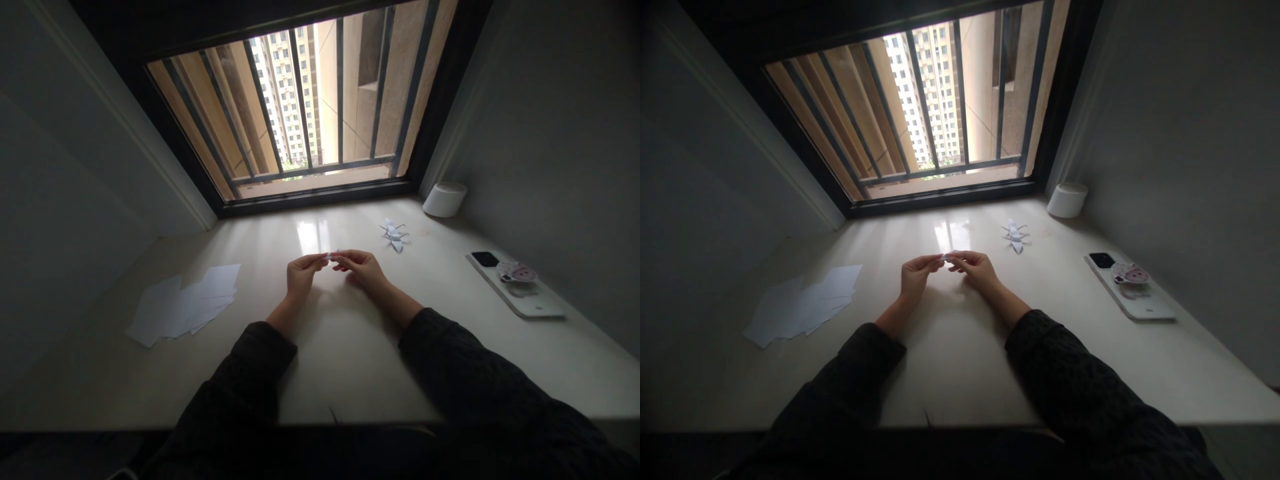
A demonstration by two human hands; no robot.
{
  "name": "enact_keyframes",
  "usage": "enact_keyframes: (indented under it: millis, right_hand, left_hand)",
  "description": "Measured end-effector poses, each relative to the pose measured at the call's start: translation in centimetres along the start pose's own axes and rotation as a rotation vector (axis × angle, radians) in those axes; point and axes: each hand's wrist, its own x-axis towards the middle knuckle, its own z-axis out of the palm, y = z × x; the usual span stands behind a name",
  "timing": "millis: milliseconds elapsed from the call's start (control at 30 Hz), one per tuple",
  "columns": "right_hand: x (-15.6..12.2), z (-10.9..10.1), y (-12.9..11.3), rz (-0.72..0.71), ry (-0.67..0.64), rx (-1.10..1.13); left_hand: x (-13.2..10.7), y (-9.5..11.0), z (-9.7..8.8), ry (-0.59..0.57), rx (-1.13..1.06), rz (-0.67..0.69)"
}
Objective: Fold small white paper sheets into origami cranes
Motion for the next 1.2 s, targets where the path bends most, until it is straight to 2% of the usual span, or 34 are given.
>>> enact_keyframes:
  millis: [133, 367, 800, 967, 1200]
  right_hand:
    - [-0.18, 0.11, -0.16, 0.032, 0.032, 0.006]
    - [-0.06, 0.14, -0.06, -0.053, 0.118, 0.012]
    - [-0.30, 0.66, -0.34, -0.081, 0.177, 0.048]
    - [-0.23, 0.57, -0.22, -0.106, 0.165, 0.045]
    - [-0.35, 0.80, -0.44, -0.106, 0.191, 0.069]
  left_hand:
    - [0.01, -0.22, 0.02, -0.004, 0.026, -0.012]
    - [-0.11, 0.00, 0.09, -0.026, 0.005, -0.021]
    - [-0.43, -0.20, 0.28, 0.025, 0.012, 0.105]
    - [-0.63, 0.15, 0.42, 0.012, 0.003, 0.078]
    - [-0.47, -0.37, 0.66, 0.051, -0.058, 0.019]
